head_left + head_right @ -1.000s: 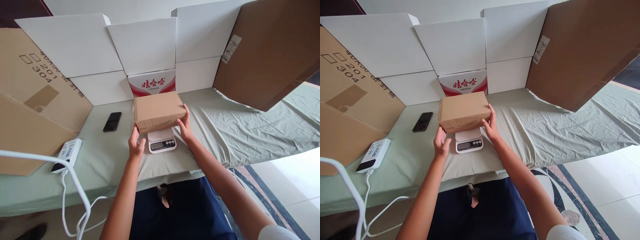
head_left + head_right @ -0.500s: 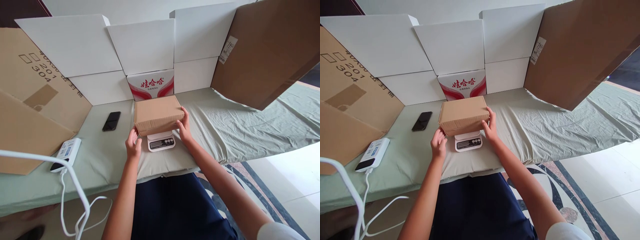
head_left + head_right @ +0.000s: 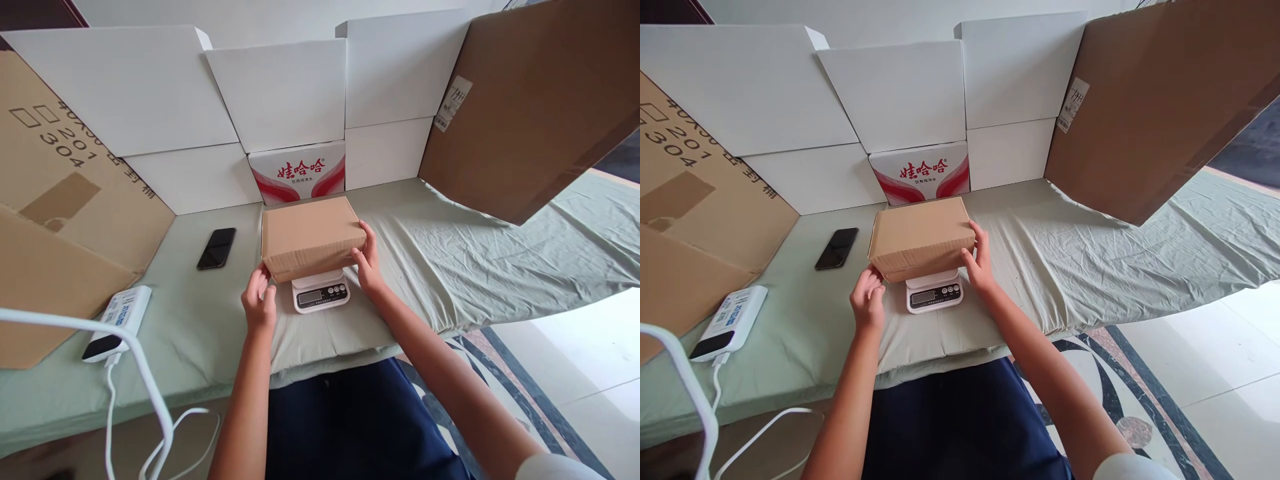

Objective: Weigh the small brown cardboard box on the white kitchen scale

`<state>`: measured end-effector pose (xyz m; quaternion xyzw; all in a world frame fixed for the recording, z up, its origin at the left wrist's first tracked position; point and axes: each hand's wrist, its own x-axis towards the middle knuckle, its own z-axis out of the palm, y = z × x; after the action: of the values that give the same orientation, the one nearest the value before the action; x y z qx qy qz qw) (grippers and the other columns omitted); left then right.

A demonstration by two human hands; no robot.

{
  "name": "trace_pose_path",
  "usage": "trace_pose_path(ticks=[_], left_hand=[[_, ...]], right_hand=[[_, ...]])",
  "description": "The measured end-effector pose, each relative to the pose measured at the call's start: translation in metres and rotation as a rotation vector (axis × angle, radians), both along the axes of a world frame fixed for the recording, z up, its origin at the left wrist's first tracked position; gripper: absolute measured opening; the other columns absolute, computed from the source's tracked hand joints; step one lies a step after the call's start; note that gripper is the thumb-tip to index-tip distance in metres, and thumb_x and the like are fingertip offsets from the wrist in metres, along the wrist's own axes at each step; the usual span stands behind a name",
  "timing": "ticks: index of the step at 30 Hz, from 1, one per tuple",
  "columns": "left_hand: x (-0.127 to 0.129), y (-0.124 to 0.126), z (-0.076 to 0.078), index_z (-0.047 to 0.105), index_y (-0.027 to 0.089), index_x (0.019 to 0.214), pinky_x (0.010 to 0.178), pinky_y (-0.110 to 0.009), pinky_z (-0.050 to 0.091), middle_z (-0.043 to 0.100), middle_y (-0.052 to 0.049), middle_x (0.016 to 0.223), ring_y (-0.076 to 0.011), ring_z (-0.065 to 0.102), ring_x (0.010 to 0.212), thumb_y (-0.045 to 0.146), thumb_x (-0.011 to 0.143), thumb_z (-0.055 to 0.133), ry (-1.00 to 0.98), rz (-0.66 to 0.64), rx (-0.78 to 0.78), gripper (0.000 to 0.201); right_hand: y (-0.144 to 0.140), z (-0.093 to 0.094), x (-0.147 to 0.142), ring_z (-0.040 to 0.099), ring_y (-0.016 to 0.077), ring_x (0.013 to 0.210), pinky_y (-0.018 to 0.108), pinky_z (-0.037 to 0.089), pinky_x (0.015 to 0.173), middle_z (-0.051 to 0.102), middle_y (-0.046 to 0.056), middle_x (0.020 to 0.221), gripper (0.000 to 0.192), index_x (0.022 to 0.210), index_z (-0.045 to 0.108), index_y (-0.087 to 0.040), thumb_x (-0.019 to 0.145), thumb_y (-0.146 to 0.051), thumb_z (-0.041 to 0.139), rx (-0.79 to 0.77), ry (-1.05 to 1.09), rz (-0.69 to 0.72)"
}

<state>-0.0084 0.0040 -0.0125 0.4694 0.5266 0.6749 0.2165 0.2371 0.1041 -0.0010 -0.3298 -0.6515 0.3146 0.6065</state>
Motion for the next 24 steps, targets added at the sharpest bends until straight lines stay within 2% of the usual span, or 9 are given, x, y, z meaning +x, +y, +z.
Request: trace_pose_path(ticks=[6, 16, 24], left_hand=[[0.000, -0.002, -0.003, 0.064, 0.015, 0.138, 0.118, -0.049, 0.047, 0.069, -0.017, 0.138, -0.0328, 0.061, 0.137, 0.024, 0.084, 0.059, -0.020, -0.004, 0.005, 0.055], [-0.004, -0.004, -0.010, 0.063, 0.016, 0.140, 0.116, -0.050, 0.048, 0.070, -0.017, 0.137, -0.0337, 0.062, 0.136, 0.026, 0.087, 0.059, 0.034, 0.015, -0.025, 0.054], [-0.002, -0.005, -0.009, 0.059, 0.016, 0.145, 0.119, -0.049, 0.046, 0.066, -0.018, 0.143, -0.0338, 0.059, 0.140, 0.025, 0.086, 0.058, 0.042, 0.018, -0.034, 0.059]], right_hand=[[-0.006, 0.007, 0.000, 0.039, 0.0355, 0.149, 0.056, 0.038, 0.123, 0.043, 0.010, 0.157, 0.065, 0.153, 0.039, -0.031, 0.097, -0.061, 0.050, 0.001, -0.028, -0.039], [-0.011, 0.010, -0.002, 0.049, 0.0338, 0.137, 0.054, 0.041, 0.119, 0.049, 0.011, 0.144, 0.057, 0.150, 0.042, -0.031, 0.099, -0.058, 0.047, 0.093, -0.077, -0.125], [-0.012, 0.011, -0.003, 0.045, 0.0361, 0.142, 0.059, 0.037, 0.123, 0.047, 0.012, 0.147, 0.065, 0.155, 0.038, -0.032, 0.099, -0.063, 0.045, 0.072, -0.055, -0.112]])
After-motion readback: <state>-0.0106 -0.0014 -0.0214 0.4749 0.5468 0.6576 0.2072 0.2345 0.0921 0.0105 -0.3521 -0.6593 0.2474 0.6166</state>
